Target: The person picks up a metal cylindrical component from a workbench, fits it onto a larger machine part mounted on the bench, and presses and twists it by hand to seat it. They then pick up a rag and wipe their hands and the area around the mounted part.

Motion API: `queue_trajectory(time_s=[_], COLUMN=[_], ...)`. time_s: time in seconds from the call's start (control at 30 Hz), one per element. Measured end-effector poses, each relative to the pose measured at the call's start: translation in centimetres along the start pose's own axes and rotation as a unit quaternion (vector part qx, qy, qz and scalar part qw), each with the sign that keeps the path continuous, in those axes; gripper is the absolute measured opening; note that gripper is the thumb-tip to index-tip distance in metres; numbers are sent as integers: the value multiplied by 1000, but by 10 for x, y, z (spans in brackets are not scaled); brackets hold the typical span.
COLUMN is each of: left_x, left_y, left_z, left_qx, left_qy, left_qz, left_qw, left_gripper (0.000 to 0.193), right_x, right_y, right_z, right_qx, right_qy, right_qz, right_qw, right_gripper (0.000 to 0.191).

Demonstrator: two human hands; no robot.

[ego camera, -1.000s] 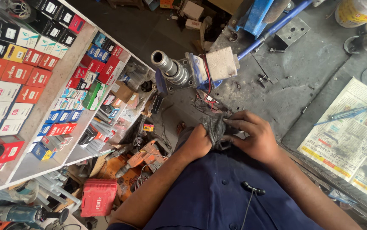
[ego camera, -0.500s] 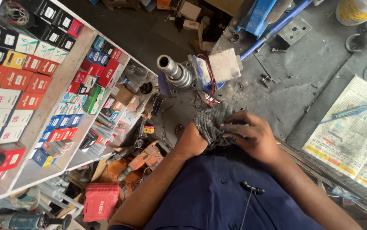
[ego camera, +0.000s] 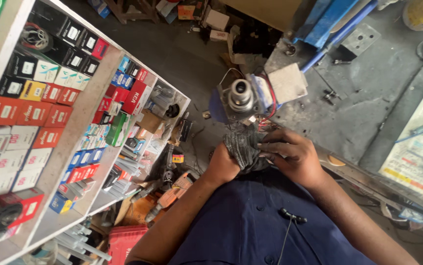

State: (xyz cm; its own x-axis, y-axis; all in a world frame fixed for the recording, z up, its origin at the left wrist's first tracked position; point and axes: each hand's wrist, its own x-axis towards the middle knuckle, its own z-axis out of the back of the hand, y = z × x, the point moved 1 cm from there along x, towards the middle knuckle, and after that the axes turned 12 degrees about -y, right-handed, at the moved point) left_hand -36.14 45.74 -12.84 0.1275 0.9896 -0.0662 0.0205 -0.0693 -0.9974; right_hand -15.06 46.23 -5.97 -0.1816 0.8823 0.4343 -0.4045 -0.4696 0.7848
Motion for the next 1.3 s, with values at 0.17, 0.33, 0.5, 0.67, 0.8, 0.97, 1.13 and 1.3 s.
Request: queue_trajectory(time_s=[0.17,0.33,0.5,0.67,0.8,0.97,1.13,1.3], left_x=[10,21,30,35,37,32,27,21], left_y=[10,2,-13,-23,-24,-18,-8,2], left_z=[42,83,107,121,126,131,136,141], left_qx=[-130,-60,47,128,77,13,22,14], left_qy=[19,63,97,162,155,123,143,159], left_qz=[117,43,-24,-65,-44,-5,-11,-12], left_qw=[984,995,994,976,984,992,989,987], left_gripper=[13,13,8,13,11,13,15,15], right_x=[14,27,31,26,25,31,43,52], right_y=[18,41,59,70,74,72,71,69], right_z=[-37,-72,-96,-110,-117,-128,-134,-131], right_qx=[9,-80,-172,-223,-211,-160,-221,-239], right_qy=[17,-30,-66,-81,-125,-255,-348,-361], right_qz=[-55,-51,-60,-81,-100,-153,-140,-149], right_qw=[998,995,981,968,964,941,900,889], right_gripper=[28,25,23,20,22,20,14,14])
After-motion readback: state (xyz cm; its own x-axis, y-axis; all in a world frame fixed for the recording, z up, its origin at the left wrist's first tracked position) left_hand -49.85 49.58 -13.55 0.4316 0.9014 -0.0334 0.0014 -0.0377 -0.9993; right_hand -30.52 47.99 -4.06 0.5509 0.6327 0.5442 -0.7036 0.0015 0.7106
